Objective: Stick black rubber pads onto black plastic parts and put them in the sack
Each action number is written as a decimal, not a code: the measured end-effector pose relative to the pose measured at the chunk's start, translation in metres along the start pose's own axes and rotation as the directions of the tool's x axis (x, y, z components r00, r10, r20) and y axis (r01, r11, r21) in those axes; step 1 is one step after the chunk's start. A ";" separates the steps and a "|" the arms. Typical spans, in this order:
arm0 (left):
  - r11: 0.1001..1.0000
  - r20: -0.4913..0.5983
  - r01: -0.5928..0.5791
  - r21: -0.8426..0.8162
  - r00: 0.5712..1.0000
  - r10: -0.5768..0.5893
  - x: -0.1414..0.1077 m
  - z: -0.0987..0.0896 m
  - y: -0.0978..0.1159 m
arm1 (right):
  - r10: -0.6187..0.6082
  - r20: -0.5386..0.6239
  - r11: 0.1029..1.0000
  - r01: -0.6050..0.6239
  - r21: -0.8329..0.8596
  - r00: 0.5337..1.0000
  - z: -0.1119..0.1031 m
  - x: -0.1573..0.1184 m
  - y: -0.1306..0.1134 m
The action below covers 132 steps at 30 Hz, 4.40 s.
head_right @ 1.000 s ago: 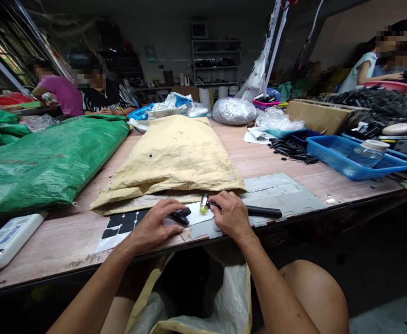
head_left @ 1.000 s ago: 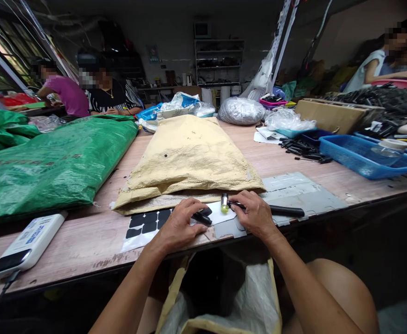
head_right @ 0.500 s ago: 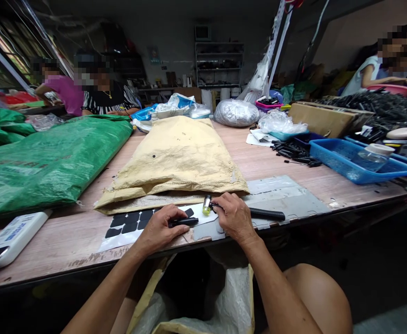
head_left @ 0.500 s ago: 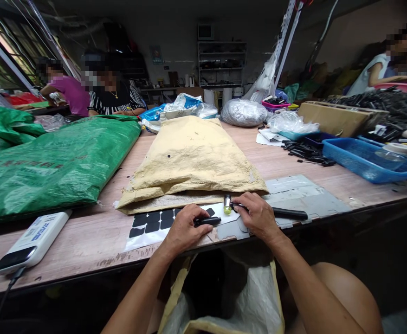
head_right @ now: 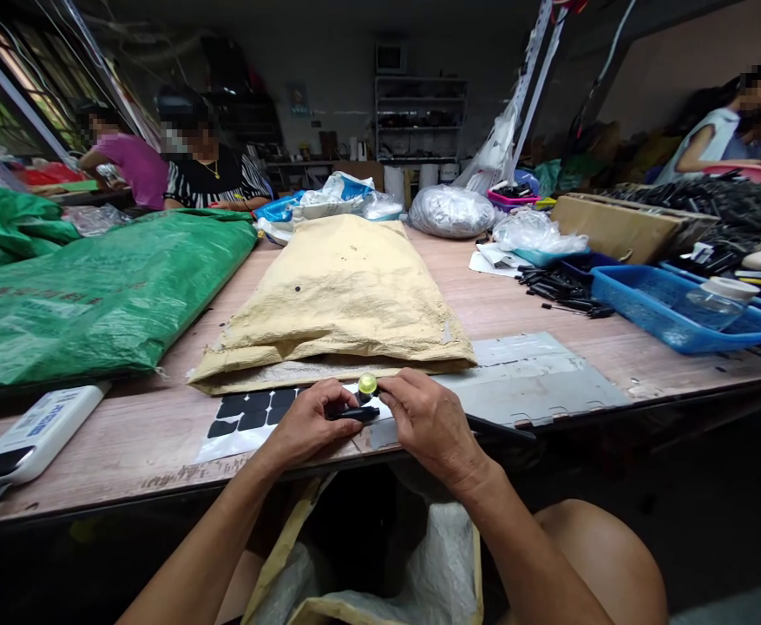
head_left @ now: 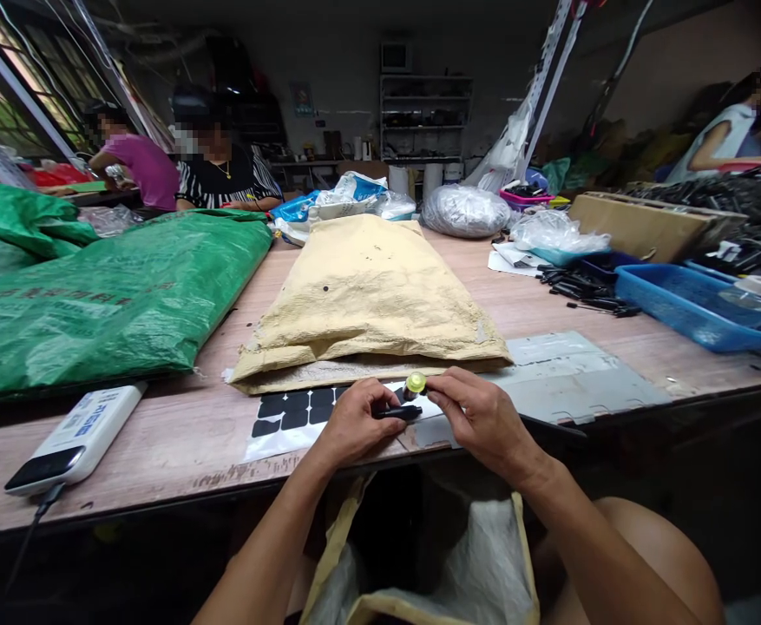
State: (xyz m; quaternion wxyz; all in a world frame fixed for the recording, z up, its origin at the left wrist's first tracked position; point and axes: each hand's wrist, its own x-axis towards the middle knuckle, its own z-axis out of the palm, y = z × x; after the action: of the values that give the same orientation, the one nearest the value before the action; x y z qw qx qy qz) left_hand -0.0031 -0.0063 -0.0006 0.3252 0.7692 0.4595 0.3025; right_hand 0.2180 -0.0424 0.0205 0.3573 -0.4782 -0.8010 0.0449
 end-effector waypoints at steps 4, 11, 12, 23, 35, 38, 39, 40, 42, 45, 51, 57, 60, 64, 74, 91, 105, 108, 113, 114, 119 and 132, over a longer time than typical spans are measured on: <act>1.000 -0.008 -0.007 0.005 1.000 0.007 0.000 0.001 -0.001 | -0.020 -0.062 0.998 0.024 0.054 0.998 0.004 -0.002 -0.015; 0.999 0.006 0.008 0.036 1.000 -0.008 0.000 0.000 0.002 | -0.011 -0.008 0.998 0.011 -0.063 1.000 0.012 -0.010 -0.023; 0.999 0.000 0.005 0.033 1.000 -0.005 -0.001 -0.001 0.002 | 0.004 0.005 0.997 -0.004 -0.080 1.000 0.012 -0.011 -0.021; 0.999 -0.014 -0.042 0.015 0.999 0.042 -0.003 -0.002 0.002 | 0.186 -0.197 0.981 -0.171 0.094 0.963 -0.009 -0.011 0.003; 0.998 0.002 -0.047 0.036 0.999 0.047 -0.001 -0.003 0.000 | 0.216 -0.170 0.974 -0.200 0.109 0.962 0.000 -0.013 0.007; 0.997 0.002 -0.059 0.049 0.998 0.058 0.000 -0.002 -0.002 | 0.217 -0.173 0.974 -0.202 0.103 0.961 0.002 -0.012 0.006; 0.996 -0.003 -0.065 0.060 0.998 0.066 0.000 -0.002 -0.003 | 0.218 -0.174 0.974 -0.203 0.101 0.960 0.003 -0.012 0.006; 0.995 -0.011 -0.072 0.072 0.997 0.073 0.000 -0.001 -0.004 | 0.219 -0.174 0.974 -0.204 0.099 0.960 0.004 -0.012 0.006; 0.992 -0.028 -0.080 0.095 0.996 0.083 -0.001 0.000 -0.004 | 0.220 -0.174 0.974 -0.206 0.092 0.960 0.005 -0.011 0.006; 0.991 -0.045 -0.081 0.105 0.995 0.086 -0.001 0.001 -0.003 | 0.219 -0.158 0.975 -0.208 0.084 0.963 0.006 -0.011 0.005; 0.992 -0.048 -0.105 0.075 0.993 0.109 -0.003 0.001 -0.003 | 0.174 -0.205 0.982 -0.154 0.113 0.963 -0.003 -0.004 -0.007; 0.989 -0.055 -0.146 0.017 0.988 0.147 -0.003 0.003 -0.012 | 0.059 -0.315 0.990 -0.015 0.140 0.947 -0.011 -0.001 -0.027; 0.990 -0.042 -0.142 -0.007 0.989 0.142 -0.003 0.002 -0.014 | 0.030 -0.319 0.993 0.008 0.116 0.947 -0.005 -0.007 -0.029; 0.989 -0.042 -0.144 -0.019 0.989 0.143 -0.003 0.001 -0.014 | 0.024 -0.182 1.000 -0.026 -0.010 0.983 0.008 -0.017 -0.023; 0.992 -0.034 -0.116 -0.044 0.993 0.114 -0.002 0.000 -0.010 | 0.061 -0.261 0.995 -0.038 0.092 0.963 0.000 -0.010 -0.026; 0.990 -0.047 -0.088 0.107 0.995 0.093 -0.003 0.000 0.001 | 0.263 -0.214 0.961 -0.235 0.148 0.941 -0.001 -0.023 0.000; 0.988 -0.026 -0.121 0.093 0.992 0.124 -0.004 -0.001 0.001 | 0.280 -0.216 0.954 -0.244 0.177 0.936 0.005 -0.029 -0.002; 0.991 -0.030 -0.120 0.064 0.992 0.122 -0.004 -0.001 0.001 | 0.256 -0.231 0.960 -0.219 0.174 0.939 0.004 -0.027 -0.006; 0.995 -0.045 -0.100 0.019 0.994 0.101 -0.004 -0.001 -0.002 | 0.160 -0.364 0.980 -0.104 0.168 0.918 0.000 -0.025 -0.021; 0.995 -0.048 -0.099 0.015 0.994 0.100 -0.003 -0.001 -0.002 | 0.141 -0.397 0.984 -0.086 0.154 0.907 0.002 -0.026 -0.024; 0.993 -0.065 -0.113 0.030 0.991 0.115 -0.003 0.000 -0.004 | 0.078 -0.247 0.996 -0.067 0.052 0.966 0.019 -0.029 -0.026; 0.996 -0.021 -0.085 0.032 0.996 0.086 -0.001 -0.002 -0.003 | 0.059 -0.200 0.974 -0.100 -0.203 0.978 0.007 -0.028 0.046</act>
State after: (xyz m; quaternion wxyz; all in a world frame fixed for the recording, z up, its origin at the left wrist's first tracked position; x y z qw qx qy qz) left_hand -0.0064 -0.0061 -0.0020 0.2949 0.7895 0.4345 0.3178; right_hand 0.2561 -0.0384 -0.0185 0.3782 -0.5475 -0.7429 -0.0729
